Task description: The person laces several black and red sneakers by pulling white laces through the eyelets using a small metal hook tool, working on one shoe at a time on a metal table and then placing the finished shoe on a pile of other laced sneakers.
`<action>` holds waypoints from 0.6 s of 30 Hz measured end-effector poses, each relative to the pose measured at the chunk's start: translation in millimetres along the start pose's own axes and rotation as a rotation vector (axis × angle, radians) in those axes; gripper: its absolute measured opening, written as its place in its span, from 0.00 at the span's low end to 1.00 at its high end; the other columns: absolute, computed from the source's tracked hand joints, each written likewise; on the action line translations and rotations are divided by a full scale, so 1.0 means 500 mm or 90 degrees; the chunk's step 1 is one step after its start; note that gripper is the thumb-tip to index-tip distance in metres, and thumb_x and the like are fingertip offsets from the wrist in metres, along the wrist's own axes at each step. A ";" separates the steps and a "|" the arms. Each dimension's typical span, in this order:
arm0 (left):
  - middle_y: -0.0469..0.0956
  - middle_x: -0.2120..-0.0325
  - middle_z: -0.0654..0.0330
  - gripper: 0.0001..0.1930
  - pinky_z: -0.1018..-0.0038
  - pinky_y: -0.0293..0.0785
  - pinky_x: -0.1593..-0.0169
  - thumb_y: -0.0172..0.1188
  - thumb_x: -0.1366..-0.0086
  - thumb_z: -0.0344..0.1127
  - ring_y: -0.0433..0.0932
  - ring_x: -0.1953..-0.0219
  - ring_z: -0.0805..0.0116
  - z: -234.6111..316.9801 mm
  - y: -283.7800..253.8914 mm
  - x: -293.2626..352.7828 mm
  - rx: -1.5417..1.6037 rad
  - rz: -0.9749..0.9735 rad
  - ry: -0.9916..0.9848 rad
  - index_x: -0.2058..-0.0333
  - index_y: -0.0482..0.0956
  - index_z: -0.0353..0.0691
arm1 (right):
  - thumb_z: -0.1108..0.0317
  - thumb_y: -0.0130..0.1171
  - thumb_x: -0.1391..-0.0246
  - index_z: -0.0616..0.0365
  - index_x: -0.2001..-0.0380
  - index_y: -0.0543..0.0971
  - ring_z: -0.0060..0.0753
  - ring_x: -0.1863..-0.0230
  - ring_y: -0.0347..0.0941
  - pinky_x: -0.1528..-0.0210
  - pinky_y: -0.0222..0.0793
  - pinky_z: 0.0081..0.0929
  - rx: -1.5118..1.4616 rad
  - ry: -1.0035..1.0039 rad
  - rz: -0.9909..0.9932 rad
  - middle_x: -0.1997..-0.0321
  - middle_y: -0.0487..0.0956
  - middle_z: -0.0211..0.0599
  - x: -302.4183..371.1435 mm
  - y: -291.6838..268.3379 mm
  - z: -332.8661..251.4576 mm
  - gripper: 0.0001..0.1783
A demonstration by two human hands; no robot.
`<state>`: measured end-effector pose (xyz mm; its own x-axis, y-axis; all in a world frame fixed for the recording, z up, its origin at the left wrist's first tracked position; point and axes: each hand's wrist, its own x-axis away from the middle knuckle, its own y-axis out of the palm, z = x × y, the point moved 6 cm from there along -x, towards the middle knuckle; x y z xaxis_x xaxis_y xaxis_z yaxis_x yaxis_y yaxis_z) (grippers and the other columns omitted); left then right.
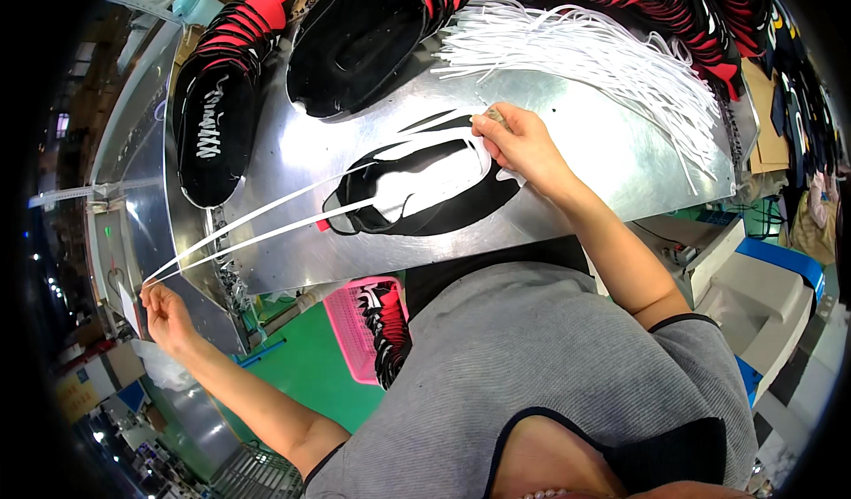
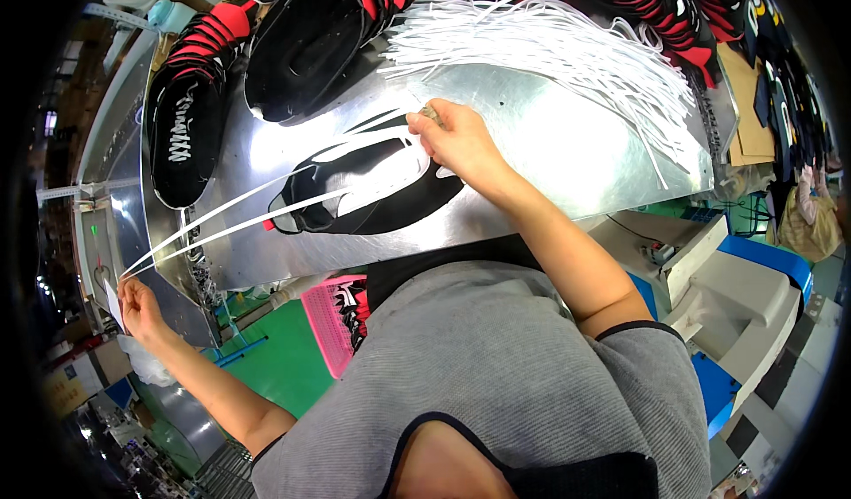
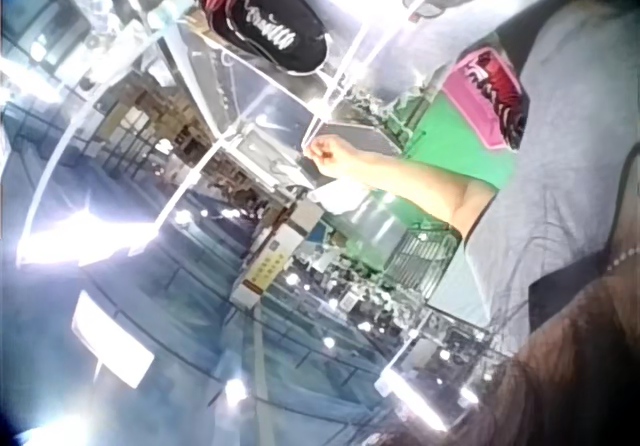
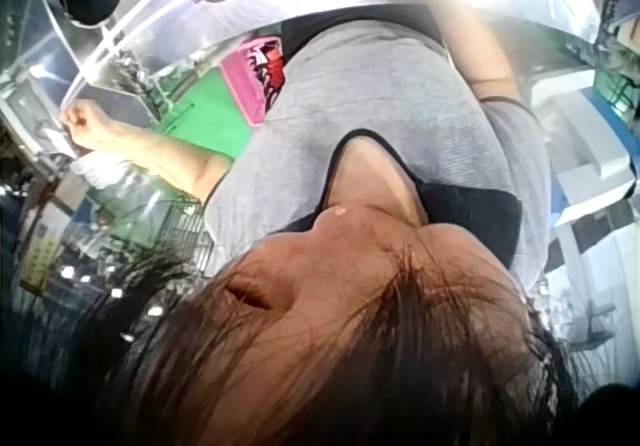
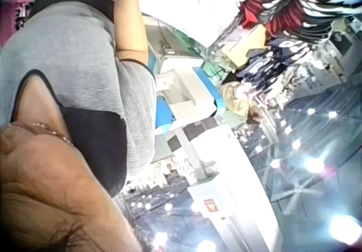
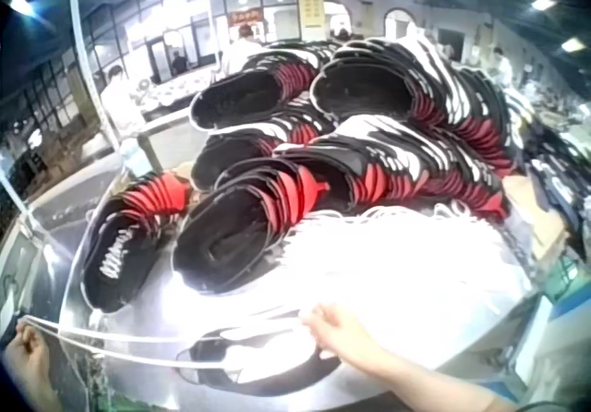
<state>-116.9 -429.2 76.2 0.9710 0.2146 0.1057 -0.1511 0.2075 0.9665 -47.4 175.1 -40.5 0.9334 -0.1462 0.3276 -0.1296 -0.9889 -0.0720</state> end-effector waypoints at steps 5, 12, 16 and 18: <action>0.61 0.76 0.61 0.05 0.78 0.57 0.75 0.39 0.32 0.19 0.61 0.77 0.73 0.066 0.023 -0.009 0.036 -0.006 0.019 0.66 0.62 0.35 | 0.58 0.56 0.37 0.61 0.70 0.77 0.16 0.83 0.61 0.80 0.58 0.20 0.005 -0.023 0.012 0.84 0.70 0.24 -0.003 0.000 -0.002 0.16; 0.66 0.72 0.59 0.12 0.80 0.65 0.73 0.43 0.30 0.20 0.64 0.74 0.77 -0.302 0.167 0.185 -0.184 -0.087 -0.118 0.50 0.66 0.27 | 0.60 0.55 0.35 0.60 0.64 0.78 0.10 0.83 0.59 0.82 0.52 0.14 -0.012 0.005 -0.003 0.81 0.70 0.23 0.001 -0.003 0.002 0.13; 0.78 0.64 0.51 0.07 0.79 0.73 0.63 0.62 0.39 0.27 0.79 0.65 0.68 -0.649 0.211 0.394 -0.806 -0.736 -0.365 0.63 0.77 0.30 | 0.60 0.55 0.35 0.60 0.64 0.78 0.12 0.83 0.62 0.82 0.55 0.16 0.006 0.001 -0.062 0.81 0.70 0.24 0.004 -0.006 -0.012 0.13; 0.80 0.60 0.52 0.09 0.74 0.74 0.62 0.61 0.39 0.25 0.79 0.63 0.66 -0.695 0.225 0.387 -1.002 -0.700 -0.327 0.59 0.79 0.33 | 0.61 0.56 0.37 0.60 0.65 0.78 0.16 0.81 0.66 0.80 0.59 0.20 0.040 -0.037 -0.086 0.82 0.71 0.28 0.002 -0.010 -0.023 0.12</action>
<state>-10.5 -32.8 124.0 0.6531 -0.7563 0.0386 0.7205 0.6049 -0.3389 -49.8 179.9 -29.0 0.9590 -0.0079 0.2834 0.0186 -0.9957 -0.0906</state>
